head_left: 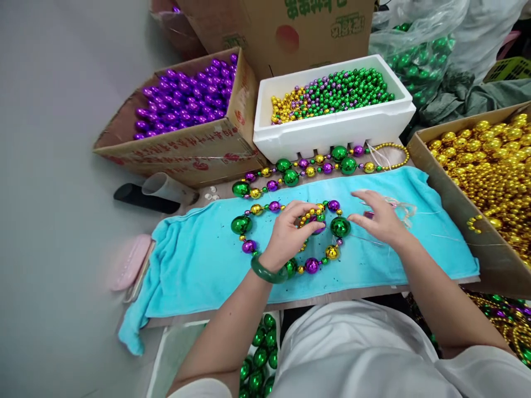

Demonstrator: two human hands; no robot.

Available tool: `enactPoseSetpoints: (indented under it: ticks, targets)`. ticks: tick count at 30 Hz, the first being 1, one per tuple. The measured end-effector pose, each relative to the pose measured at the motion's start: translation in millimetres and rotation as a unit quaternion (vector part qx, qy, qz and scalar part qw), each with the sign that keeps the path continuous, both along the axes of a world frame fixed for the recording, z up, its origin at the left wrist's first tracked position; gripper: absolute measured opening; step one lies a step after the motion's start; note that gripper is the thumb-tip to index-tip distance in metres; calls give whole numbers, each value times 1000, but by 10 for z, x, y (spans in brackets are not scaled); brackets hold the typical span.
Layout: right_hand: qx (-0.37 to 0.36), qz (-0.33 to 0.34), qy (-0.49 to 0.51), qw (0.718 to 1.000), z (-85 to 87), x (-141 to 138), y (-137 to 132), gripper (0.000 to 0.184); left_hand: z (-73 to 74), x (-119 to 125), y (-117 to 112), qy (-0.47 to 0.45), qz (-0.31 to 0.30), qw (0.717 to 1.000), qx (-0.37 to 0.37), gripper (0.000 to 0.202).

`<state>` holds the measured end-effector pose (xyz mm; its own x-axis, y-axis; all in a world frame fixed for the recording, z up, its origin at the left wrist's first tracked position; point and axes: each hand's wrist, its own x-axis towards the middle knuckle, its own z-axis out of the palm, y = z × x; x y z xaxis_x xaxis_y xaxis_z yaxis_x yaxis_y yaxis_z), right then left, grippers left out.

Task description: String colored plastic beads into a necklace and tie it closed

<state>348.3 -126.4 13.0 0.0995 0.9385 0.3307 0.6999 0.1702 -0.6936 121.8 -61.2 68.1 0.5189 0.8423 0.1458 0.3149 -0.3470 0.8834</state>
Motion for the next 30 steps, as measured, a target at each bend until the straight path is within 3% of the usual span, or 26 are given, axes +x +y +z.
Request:
enactPoseSetpoints:
  ticks: [3, 6, 8, 12, 16, 20, 23, 26, 28, 30]
  targets:
    - [14, 103, 68, 992, 187, -387, 67, 61, 41, 62, -15, -3, 3, 1000, 5, 20]
    - [-12, 142, 65, 988, 357, -640, 167, 31, 116, 56, -29, -15, 1, 1000, -28, 21]
    - [-12, 129, 47, 990, 465, -675, 203, 14, 180, -18, -20, -27, 3, 997, -75, 23]
    - [58, 101, -27, 993, 673, -595, 188, 3, 331, -254, 3, 1, -1, 994, -110, 23]
    - [71, 89, -123, 986, 826, -605, 145, 9, 559, -384, -38, 23, 1, 1000, -12, 21]
    - [103, 90, -97, 986, 1026, -628, 150, 11, 787, -437, -53, 80, -2, 993, 81, 25]
    - [176, 58, -45, 982, 1310, -478, 156, 13, 821, -586, 55, 172, -58, 982, 41, 19]
    - [235, -44, -8, 971, 1621, -207, 116, 9, 865, -809, 239, 176, -91, 979, -56, 20]
    - [206, -78, 7, 975, 1783, -47, 60, 9, 1054, -896, 347, 91, -69, 989, -90, 26]
    - [121, -45, 14, 992, 1918, 26, -9, 11, 1432, -868, 416, -30, -36, 997, -65, 29]
